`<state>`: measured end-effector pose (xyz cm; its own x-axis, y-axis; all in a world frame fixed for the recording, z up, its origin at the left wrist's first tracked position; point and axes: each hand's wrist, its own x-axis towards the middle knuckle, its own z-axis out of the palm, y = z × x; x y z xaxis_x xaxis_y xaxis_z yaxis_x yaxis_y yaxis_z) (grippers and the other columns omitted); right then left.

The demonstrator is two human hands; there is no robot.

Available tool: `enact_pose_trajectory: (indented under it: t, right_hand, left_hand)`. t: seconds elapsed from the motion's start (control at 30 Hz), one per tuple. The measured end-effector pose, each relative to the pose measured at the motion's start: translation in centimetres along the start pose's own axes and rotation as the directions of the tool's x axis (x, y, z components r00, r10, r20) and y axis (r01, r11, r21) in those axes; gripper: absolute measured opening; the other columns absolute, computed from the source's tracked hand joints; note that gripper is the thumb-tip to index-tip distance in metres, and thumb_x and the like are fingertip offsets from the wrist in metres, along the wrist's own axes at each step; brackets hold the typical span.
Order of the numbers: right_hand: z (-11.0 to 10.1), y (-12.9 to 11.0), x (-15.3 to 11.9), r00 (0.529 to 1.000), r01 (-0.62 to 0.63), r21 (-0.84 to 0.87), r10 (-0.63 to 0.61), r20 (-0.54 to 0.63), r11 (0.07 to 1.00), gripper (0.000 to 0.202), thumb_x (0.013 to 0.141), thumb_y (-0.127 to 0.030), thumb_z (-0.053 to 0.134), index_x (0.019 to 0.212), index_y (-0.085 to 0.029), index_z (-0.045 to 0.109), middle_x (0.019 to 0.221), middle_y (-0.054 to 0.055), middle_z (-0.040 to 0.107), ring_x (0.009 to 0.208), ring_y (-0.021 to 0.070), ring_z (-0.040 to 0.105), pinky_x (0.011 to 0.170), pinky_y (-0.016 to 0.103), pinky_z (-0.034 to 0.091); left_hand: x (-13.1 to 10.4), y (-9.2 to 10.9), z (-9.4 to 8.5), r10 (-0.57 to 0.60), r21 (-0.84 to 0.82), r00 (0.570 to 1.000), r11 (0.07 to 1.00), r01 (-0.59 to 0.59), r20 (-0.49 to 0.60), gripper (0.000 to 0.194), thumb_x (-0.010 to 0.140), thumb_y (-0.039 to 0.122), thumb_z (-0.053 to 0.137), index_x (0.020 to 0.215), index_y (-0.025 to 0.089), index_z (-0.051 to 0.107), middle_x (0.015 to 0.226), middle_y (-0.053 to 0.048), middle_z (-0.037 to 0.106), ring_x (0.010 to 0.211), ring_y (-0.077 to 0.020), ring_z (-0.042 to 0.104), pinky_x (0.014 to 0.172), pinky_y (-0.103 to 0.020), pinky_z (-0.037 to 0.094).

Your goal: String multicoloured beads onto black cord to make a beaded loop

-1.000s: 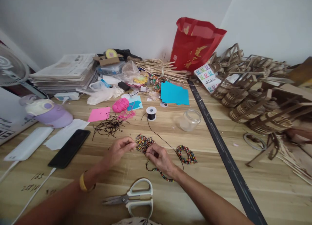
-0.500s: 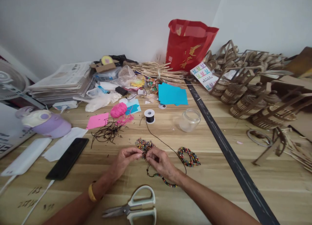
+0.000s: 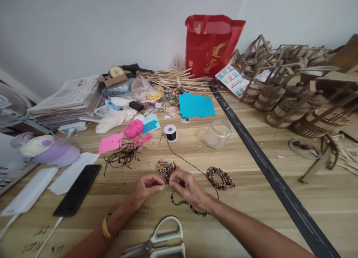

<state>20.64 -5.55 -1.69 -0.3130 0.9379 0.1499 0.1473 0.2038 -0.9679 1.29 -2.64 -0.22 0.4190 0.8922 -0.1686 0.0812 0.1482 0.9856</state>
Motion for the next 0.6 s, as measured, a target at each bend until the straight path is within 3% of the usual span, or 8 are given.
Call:
enact_pose_trajectory:
  t: [0.3,0.6]
  right_hand:
    - [-0.07,-0.63,-0.05,0.999,-0.033,0.035,0.032,0.025,0.999,0.025,0.089,-0.038,0.053,0.077,-0.016,0.055,0.063,-0.002,0.046,0.058,0.0112,0.041,0.053,0.022,0.032]
    - [0.02,-0.61,-0.07,1.000,-0.015,0.037,0.014,0.023,0.999,0.019,0.088,-0.031,0.055,0.076,-0.016,0.056,0.062,-0.003,0.046,0.057,0.0106,0.040,0.052,0.022,0.033]
  left_hand:
    - [-0.13,-0.48,0.18,0.005,0.017,1.000,1.000,-0.005,0.007,0.023,0.060,0.033,0.078,0.069,0.013,0.069,0.068,-0.004,0.066,0.065,-0.0131,0.055,0.061,-0.023,0.044]
    - [-0.15,-0.58,0.12,0.010,0.047,1.000,0.999,-0.011,0.020,0.023,0.061,0.034,0.078,0.070,0.014,0.069,0.066,-0.003,0.064,0.063,-0.0125,0.054,0.060,-0.022,0.042]
